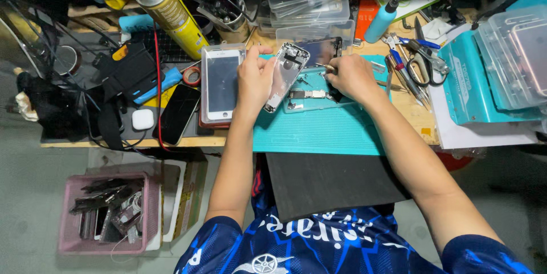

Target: The person disassembles a smartphone at a repair bench, using a screwdriver to remove and reposition internal components while holding the phone chassis. They lift the frame, work on the internals, and continue fastening and adjusting small parts on the work mat.

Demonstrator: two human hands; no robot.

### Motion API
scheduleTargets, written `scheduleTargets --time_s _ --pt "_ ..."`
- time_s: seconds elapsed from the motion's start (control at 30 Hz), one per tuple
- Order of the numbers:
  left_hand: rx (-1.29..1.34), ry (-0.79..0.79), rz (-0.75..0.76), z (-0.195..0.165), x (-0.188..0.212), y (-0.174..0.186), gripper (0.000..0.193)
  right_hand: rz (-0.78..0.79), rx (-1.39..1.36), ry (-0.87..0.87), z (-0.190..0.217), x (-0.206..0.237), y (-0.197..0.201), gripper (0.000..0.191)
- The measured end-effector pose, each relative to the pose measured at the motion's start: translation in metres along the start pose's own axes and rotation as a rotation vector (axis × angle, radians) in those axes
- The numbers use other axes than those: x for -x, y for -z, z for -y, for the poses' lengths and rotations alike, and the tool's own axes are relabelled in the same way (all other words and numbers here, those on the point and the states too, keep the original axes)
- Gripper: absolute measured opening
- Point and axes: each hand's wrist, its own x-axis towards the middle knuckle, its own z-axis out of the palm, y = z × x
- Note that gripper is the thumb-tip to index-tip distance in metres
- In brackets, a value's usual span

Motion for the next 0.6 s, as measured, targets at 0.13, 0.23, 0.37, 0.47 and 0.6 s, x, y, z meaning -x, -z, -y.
scheduleTargets --time_s 0.13,0.23,0.37,0.47,0.6 --pt "0.014 -0.012 -0.001 -0.002 0.001 -0.001 0.02 0.032 0.021 0.044 -0.003 -0.001 0.001 0.014" --pt "-0.012 -0.008 -0.004 -0.007 0.0 -0.002 0.02 0.048 0.076 0.079 -0.003 -0.002 0.004 0.016" --pt "0.005 0.01 0.012 -0.014 0.004 -0.004 0.02 0.06 0.118 0.116 -0.004 -0.002 0.006 0.018" --pt "-0.008 0.015 0.033 -0.017 0.007 -0.006 0.019 0.063 0.133 0.139 -0.006 0.001 0.009 0.021" --pt "-0.022 0.017 0.066 -0.017 0.011 -0.011 0.018 0.06 0.005 0.119 -0.008 0.011 0.019 0.021"
